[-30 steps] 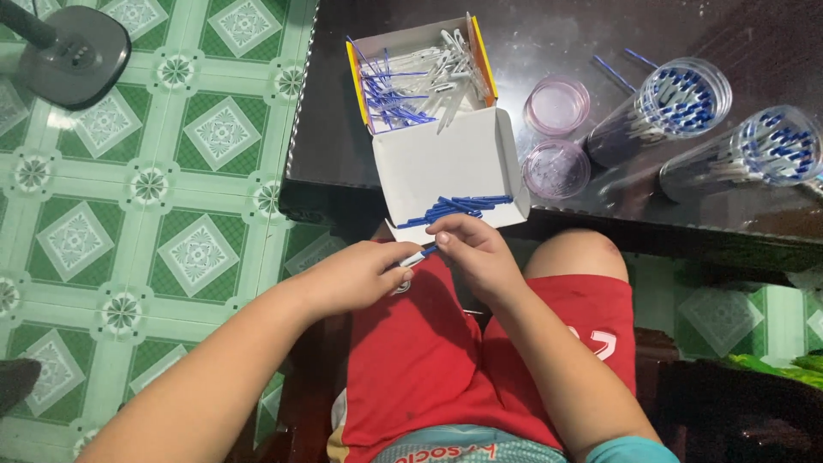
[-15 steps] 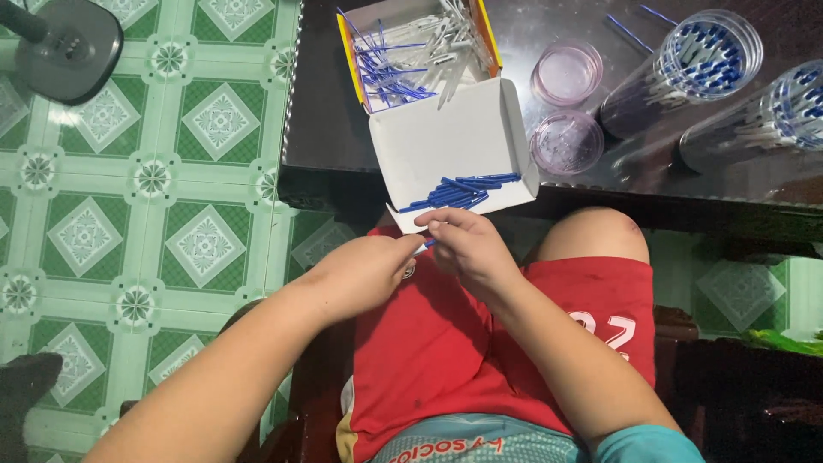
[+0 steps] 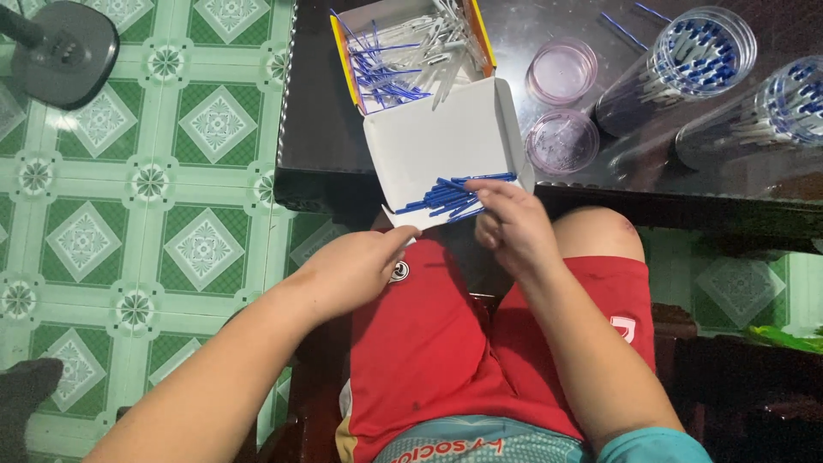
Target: Assembling pens by manually joining bodies and caps from a storage box.
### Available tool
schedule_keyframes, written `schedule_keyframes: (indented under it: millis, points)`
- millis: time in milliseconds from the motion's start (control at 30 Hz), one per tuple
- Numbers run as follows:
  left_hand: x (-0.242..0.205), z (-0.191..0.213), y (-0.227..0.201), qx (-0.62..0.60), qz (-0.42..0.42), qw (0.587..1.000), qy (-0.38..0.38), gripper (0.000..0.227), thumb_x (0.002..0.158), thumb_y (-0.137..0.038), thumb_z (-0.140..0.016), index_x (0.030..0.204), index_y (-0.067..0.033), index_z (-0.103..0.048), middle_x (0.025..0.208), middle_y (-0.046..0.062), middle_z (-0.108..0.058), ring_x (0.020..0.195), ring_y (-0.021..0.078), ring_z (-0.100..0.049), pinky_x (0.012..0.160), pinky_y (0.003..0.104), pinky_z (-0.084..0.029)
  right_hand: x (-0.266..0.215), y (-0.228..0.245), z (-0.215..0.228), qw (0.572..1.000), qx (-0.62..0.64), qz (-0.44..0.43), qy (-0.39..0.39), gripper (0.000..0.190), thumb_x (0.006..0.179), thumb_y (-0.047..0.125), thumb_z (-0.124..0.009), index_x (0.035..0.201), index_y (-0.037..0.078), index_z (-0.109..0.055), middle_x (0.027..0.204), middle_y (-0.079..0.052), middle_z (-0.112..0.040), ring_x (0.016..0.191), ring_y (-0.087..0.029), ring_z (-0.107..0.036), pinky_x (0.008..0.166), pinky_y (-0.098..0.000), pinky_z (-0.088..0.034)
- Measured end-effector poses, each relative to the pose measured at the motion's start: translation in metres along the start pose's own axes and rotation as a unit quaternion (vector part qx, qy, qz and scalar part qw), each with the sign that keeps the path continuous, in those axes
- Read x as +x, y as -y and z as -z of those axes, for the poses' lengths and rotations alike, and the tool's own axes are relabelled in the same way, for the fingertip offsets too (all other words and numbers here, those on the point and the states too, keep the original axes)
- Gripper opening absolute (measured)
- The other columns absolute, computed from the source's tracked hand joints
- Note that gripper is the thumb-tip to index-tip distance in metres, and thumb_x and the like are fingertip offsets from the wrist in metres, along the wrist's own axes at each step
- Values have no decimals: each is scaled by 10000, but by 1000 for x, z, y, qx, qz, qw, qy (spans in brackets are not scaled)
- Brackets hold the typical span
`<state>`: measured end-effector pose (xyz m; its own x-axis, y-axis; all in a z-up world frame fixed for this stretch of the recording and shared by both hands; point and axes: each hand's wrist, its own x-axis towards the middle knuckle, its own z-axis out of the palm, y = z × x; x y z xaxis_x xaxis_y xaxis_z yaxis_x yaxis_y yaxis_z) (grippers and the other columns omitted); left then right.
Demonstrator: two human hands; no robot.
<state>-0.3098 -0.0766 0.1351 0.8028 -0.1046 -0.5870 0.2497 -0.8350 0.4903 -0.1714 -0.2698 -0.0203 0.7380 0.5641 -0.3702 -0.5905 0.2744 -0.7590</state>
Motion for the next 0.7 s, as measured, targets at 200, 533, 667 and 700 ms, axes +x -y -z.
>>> schedule_keyframes:
  millis: [200, 533, 667, 700]
  points:
    - [-3, 7, -4, -105, 45, 993, -38, 453, 1059, -166, -418, 1501, -123, -508, 1218, 280, -707, 1145, 468, -685, 985, 511, -539, 14, 15, 12, 962, -235, 122, -63, 211, 1022, 46, -584, 1185, 8, -713, 649, -25, -526, 498, -96, -520, 472, -228, -429]
    - [41, -35, 42, -634, -56, 748, -188, 392, 1094, -256, -337, 1412, -43, -254, 1087, 327, -708, 1003, 379, -745, 875, 445, -619, -40, -5, -40, 727, -567, 363, 132, 705, 793, 141, -822, 1436, 79, -540, 1306, -204, -530, 1029, -364, -597, 943, -487, -505]
    - [37, -45, 28, -685, -93, 691, -212, 381, 1103, -282, -377, 1384, -35, -301, 1292, 345, -644, 1163, 380, -673, 991, 486, -556, -41, -31, -59, 831, -381, 378, 145, 953, 836, 300, -870, 1592, 58, -341, 1318, -175, -456, 1175, -319, -486, 1062, -469, -414]
    - [39, -51, 29, -685, -94, 691, -212, 381, 1103, -282, -377, 1384, -35, -301, 1292, 345, -644, 1163, 380, -673, 991, 486, -556, -40, -24, -60, 831, -381, 379, 144, 953, 836, 300, -870, 1592, 58, -341, 1318, -175, -456, 1175, -319, -486, 1062, -469, -414]
